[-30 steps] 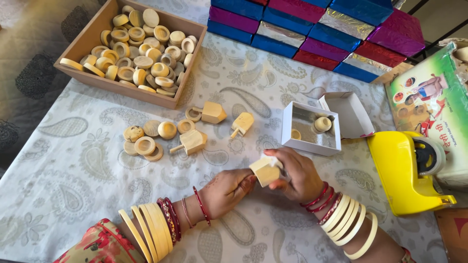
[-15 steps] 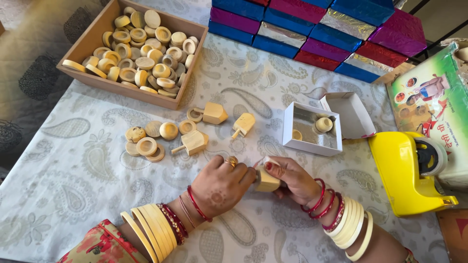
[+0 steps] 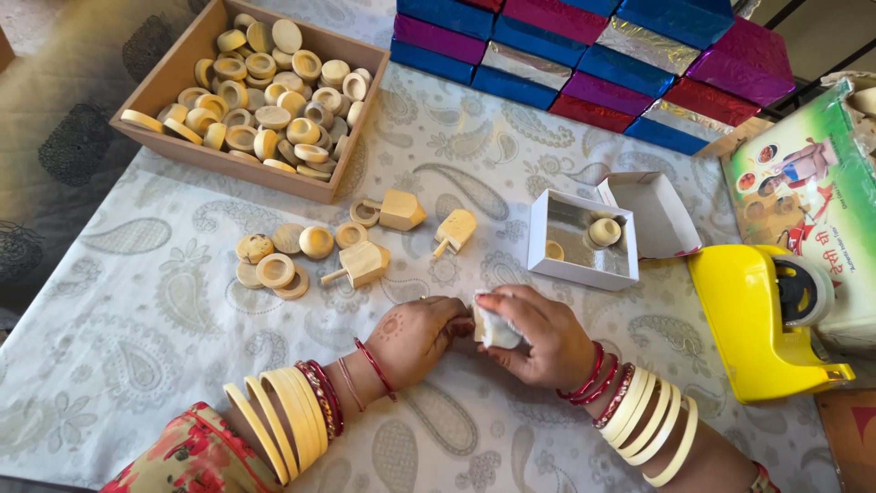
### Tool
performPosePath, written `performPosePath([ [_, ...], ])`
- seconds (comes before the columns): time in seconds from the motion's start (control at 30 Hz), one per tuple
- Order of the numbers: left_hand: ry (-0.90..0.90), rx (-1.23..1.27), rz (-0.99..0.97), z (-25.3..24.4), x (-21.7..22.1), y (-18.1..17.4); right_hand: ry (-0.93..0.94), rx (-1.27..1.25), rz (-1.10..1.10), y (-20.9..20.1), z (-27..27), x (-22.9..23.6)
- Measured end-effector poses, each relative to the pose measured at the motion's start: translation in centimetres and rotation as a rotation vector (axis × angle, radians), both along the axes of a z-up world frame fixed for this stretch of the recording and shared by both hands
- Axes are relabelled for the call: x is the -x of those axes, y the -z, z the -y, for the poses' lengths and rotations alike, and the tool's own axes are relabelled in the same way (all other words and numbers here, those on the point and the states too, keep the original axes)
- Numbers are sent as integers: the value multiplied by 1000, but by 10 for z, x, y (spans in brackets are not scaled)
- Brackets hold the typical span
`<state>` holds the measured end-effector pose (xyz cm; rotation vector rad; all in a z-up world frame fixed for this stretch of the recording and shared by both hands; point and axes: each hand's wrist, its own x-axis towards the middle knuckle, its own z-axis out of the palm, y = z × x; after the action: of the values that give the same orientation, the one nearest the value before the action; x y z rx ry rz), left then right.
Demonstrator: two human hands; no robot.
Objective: Sorting wooden caps/stoppers and packing them into small gift boxes and containers.
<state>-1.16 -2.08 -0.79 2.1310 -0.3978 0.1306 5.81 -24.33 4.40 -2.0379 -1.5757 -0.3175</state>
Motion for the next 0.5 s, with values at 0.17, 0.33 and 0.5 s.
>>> performPosePath([
  [0.17, -60, -207, 140, 0, 8, -17, 44, -73, -323, -1, -3, 2],
  [0.33, -39, -483, 362, -3, 14, -28, 83, -30, -761, 39, 18, -14],
  [0.5, -74, -495, 452, -6, 13, -29, 106, -133, -1504, 46, 16, -17],
])
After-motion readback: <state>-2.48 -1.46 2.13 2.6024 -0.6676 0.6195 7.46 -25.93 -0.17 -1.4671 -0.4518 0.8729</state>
